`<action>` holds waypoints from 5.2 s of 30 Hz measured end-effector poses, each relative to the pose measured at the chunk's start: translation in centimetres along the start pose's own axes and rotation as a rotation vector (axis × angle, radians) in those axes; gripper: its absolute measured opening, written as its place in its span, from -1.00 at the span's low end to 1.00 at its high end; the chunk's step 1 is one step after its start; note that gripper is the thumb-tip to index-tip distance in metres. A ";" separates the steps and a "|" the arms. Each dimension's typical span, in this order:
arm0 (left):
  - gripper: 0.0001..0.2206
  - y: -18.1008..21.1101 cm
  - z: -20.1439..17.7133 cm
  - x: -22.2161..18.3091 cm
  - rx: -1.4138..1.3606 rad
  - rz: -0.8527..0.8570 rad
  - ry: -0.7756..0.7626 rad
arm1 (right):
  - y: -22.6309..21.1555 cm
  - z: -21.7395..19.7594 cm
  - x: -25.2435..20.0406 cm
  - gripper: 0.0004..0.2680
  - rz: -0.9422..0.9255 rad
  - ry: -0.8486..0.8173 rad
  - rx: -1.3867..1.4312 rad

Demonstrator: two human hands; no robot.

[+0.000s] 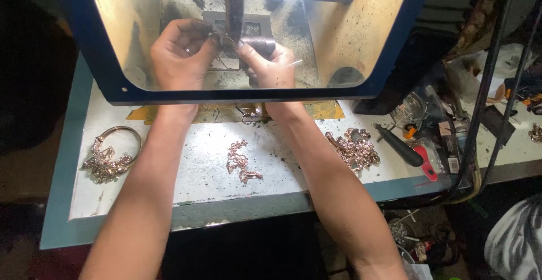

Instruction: Polishing and finishing metal jewelry components using a bench-mounted polishing wheel and a handheld rotary tool.

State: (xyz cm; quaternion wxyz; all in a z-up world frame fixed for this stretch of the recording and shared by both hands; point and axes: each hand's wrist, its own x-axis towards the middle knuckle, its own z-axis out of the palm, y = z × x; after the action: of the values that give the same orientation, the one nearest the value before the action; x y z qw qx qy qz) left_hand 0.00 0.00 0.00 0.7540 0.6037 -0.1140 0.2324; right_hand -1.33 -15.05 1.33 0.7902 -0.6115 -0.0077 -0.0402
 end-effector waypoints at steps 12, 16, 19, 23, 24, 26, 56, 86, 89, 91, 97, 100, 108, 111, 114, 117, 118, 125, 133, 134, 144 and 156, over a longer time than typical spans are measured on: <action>-0.82 1.7 0.8 -0.4 -0.012 -0.278 0.051 | -0.3 -0.5 -0.2 -0.83 0.019 -0.155 0.137; -0.85 2.2 0.9 -0.3 0.017 -0.341 0.080 | 0.0 -0.6 0.0 -0.81 0.079 -0.145 0.180; -0.84 2.5 1.1 -0.2 -0.002 -0.442 0.100 | 0.6 -0.8 0.2 -0.86 0.069 -0.139 0.219; -0.79 1.6 1.2 -0.2 -0.092 -0.487 0.096 | 1.2 -0.9 0.4 -0.83 0.060 -0.123 0.267; -0.79 1.3 1.3 -0.2 -0.073 -0.522 0.098 | 1.2 -0.9 0.4 -0.81 0.042 -0.104 0.273; -0.74 1.6 1.4 -0.3 -0.092 -0.531 0.062 | 1.1 -0.9 0.2 -0.80 0.030 -0.127 0.238; -0.69 3.9 1.9 -0.7 0.211 -0.462 -0.138 | 1.0 -0.3 -0.1 -0.83 -0.090 -0.116 -0.007; -0.81 1.8 -0.4 -0.3 0.038 -0.529 -0.311 | -7.9 -1.3 -7.6 -0.91 0.244 -0.130 -0.548; -0.83 0.1 -0.4 -0.2 -0.016 -0.454 -0.297 | -8.5 -2.2 -10.0 -0.85 0.273 -0.132 -0.730; -0.84 -0.6 -0.5 -0.2 -0.027 -0.411 -0.288 | -8.4 -3.5 -11.5 -0.76 0.352 -0.077 -0.818; -0.82 -0.7 -0.4 -0.4 0.018 -0.350 -0.305 | -8.8 -7.2 -15.3 -0.80 0.128 -0.191 -1.002; -0.85 -0.4 -0.2 -0.6 -0.018 -0.390 -0.279 | -9.7 -8.0 -17.2 -0.80 -0.118 -0.186 -1.363; -0.83 -1.5 -0.5 -0.8 0.121 -0.235 -0.320 | -3.2 -12.0 -20.4 -0.82 -0.303 0.316 -0.668; -0.86 -2.6 -0.8 -0.7 0.231 -0.110 -0.333 | -2.8 -9.6 -20.7 -0.84 -0.318 0.273 -0.624; -0.85 -1.8 -0.5 -1.3 0.213 -0.153 -0.336 | -2.2 -10.0 -20.9 -0.82 -0.318 0.298 -0.619; -0.82 0.2 0.3 -2.1 0.291 -0.247 -0.297 | -1.5 -10.9 -21.1 -0.78 -0.299 0.338 -0.739; -0.82 -0.4 0.4 -1.9 0.291 -0.244 -0.293 | -1.7 -10.8 -21.2 -0.78 -0.303 0.334 -0.739; -0.85 -1.0 0.2 -1.9 0.570 -0.091 -0.334 | -2.5 -9.7 -21.2 -0.81 -0.386 0.224 -0.792; -0.79 -1.8 0.7 -1.0 0.613 -0.193 -0.376 | -2.5 -9.9 -20.9 -0.63 -0.525 -0.075 -1.010; -0.81 -1.9 0.8 -0.9 0.623 -0.241 -0.376 | -2.5 -9.7 -21.0 -0.64 -0.519 -0.097 -1.010; -0.77 0.1 2.4 -1.4 0.830 -0.342 -0.504 | 0.3 -11.4 -20.1 -0.69 -0.716 -0.174 -1.131; -0.84 0.5 2.3 -1.6 0.811 -0.326 -0.540 | 0.2 -4.4 -18.5 -0.73 -0.667 -0.276 -1.233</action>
State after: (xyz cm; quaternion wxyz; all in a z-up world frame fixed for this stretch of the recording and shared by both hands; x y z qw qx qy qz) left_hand -1.35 -2.46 0.26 0.4292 0.8961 -0.1098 -0.0268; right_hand -19.94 -18.27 -1.06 0.2378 -0.9115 -0.2700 -0.1991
